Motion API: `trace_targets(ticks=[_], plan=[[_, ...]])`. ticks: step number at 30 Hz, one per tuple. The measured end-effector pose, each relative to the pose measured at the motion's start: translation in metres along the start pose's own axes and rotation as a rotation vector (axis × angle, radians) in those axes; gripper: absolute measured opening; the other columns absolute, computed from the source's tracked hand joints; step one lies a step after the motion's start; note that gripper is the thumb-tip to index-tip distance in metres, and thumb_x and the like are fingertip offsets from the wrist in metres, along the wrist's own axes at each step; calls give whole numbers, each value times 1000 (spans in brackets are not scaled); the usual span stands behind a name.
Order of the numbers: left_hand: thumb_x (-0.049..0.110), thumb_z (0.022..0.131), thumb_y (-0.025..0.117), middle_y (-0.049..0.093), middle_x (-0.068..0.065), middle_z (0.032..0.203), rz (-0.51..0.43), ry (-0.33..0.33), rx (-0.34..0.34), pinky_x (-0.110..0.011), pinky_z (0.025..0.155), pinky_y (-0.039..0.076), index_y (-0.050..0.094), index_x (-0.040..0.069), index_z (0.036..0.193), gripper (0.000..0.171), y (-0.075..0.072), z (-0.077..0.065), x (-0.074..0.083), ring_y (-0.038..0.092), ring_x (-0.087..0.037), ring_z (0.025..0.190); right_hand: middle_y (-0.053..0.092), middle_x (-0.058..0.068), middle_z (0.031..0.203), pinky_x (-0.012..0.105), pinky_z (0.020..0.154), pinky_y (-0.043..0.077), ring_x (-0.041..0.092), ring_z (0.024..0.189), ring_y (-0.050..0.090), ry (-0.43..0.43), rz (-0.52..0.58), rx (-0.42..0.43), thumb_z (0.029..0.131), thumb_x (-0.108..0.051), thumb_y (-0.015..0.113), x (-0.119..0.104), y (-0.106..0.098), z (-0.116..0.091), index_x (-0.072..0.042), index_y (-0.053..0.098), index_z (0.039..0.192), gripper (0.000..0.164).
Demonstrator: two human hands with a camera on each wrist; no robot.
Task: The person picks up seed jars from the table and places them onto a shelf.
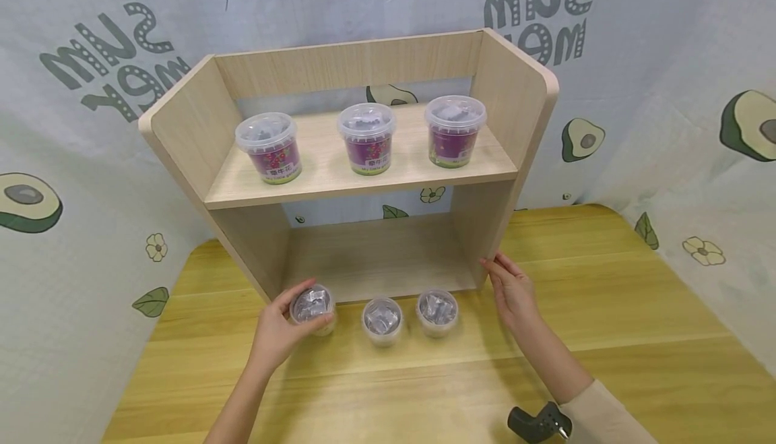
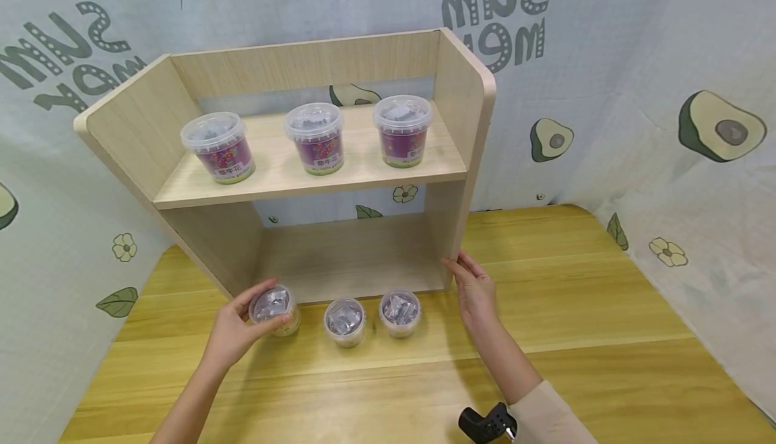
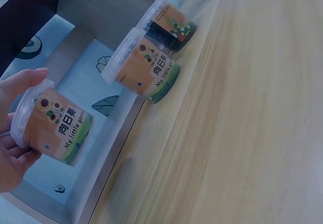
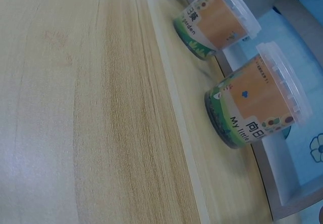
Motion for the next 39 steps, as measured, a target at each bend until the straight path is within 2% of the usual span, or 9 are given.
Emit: trace_targets(ticks=[5, 15, 23, 28, 33, 39], plan=[[21, 66, 84, 54, -12, 128, 18, -7, 0, -34, 84, 51, 58, 14, 124, 64, -1, 1, -1, 56, -30, 109, 64, -5, 97, 18, 101, 35, 5, 98, 58, -5, -7, -2, 83, 14, 55, 0, 0, 1, -13, 70, 82, 31], [24, 67, 83, 51, -10, 132, 36, -8, 21, -31, 83, 50, 56, 16, 125, 65, -15, 11, 3, 56, -28, 109, 60, -4, 103, 16, 101, 35, 5, 102, 56, -4, -20, -4, 84, 12, 56, 1, 0, 0, -14, 68, 84, 28], [23, 68, 82, 51, -12, 131, 51, 9, 50, -25, 81, 50, 55, 13, 127, 66, -25, 20, 14, 56, -27, 108, 64, -5, 98, 17, 101, 36, 5, 99, 57, -9, -11, -14, 84, 13, 55, 1, 0, 1, -14, 71, 82, 31], [26, 67, 83, 52, -10, 130, 65, 2, 69, -32, 83, 50, 56, 15, 126, 66, -27, 25, 15, 55, -26, 108, 64, -5, 99, 17, 101, 35, 5, 101, 56, -22, -22, -24, 84, 13, 55, 0, 1, 1, -14, 71, 82, 32], [28, 68, 82, 54, -15, 128, 80, -2, 106, -41, 86, 49, 55, 9, 127, 67, -27, 31, 15, 55, -29, 109, 65, -5, 96, 16, 97, 39, 4, 98, 58, -25, -16, -29, 84, 13, 54, 0, 1, 1, -13, 72, 81, 32], [26, 71, 80, 53, -18, 127, 82, -12, 144, -47, 91, 46, 54, 5, 127, 65, -26, 43, 9, 52, -33, 114, 65, -6, 96, 16, 97, 39, 3, 96, 59, -36, -26, -43, 85, 12, 53, -1, 2, 1, -14, 72, 82, 32]])
Point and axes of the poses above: each hand's wrist, its own z-axis towards the middle knuckle, its own y-axis out of the palm, x = y × z, the point moved 9 cm from there along z, towards the middle knuckle
